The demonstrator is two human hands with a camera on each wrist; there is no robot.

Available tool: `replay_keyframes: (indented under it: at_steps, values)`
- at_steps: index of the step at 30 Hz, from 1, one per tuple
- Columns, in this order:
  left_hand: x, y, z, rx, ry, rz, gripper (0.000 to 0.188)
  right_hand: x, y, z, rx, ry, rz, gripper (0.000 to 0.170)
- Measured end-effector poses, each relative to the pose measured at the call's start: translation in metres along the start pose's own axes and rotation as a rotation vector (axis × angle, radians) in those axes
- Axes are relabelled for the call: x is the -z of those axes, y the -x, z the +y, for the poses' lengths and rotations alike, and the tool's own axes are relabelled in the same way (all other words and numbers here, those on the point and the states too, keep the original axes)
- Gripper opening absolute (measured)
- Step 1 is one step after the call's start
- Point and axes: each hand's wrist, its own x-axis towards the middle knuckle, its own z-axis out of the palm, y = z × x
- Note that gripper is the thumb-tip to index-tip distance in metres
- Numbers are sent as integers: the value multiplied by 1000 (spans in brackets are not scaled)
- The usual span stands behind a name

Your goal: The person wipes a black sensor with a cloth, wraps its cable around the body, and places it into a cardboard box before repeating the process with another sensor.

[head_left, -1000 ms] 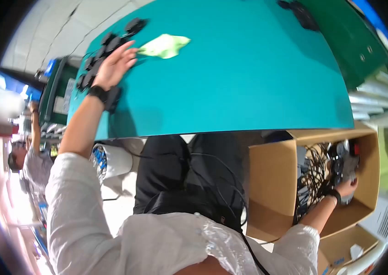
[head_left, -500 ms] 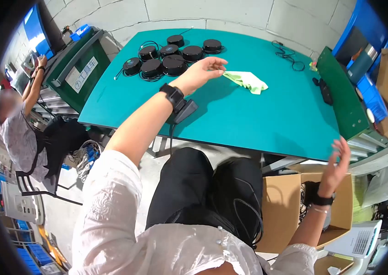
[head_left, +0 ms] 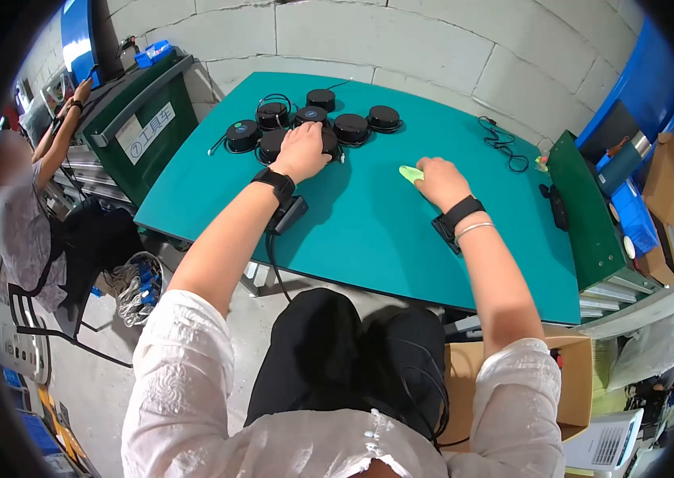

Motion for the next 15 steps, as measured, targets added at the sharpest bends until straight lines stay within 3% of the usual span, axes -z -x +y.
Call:
replay_keyframes:
  at_steps: [1, 3, 7, 9, 11, 13, 14, 15]
  values:
    - [3, 1, 1, 7, 32, -25, 75, -6, -3, 0, -48, 91, -14, 28]
    - [11, 5, 6, 12, 60, 13, 72, -12, -10, 17, -21, 15, -22, 26]
    - [35, 8, 44, -88, 242, 99, 78, -19, -9, 49, -16, -345, 12, 19]
    - [38, 7, 73, -234, 462, 175, 82, -26, -14, 66, -130, -696, 207, 18]
    - [41, 4, 106, -334, 587, 141, 84, -27, -18, 74, -177, -729, 232, 19]
    - [31, -4, 133, -370, 573, 132, 82, -19, -21, 68, -221, -1151, 384, 18]
    - [22, -7, 144, -382, 568, 162, 82, -12, -15, 61, -222, -1442, 305, 16]
    - [13, -11, 152, -395, 565, 193, 83, -8, -12, 51, -192, -1519, 339, 13]
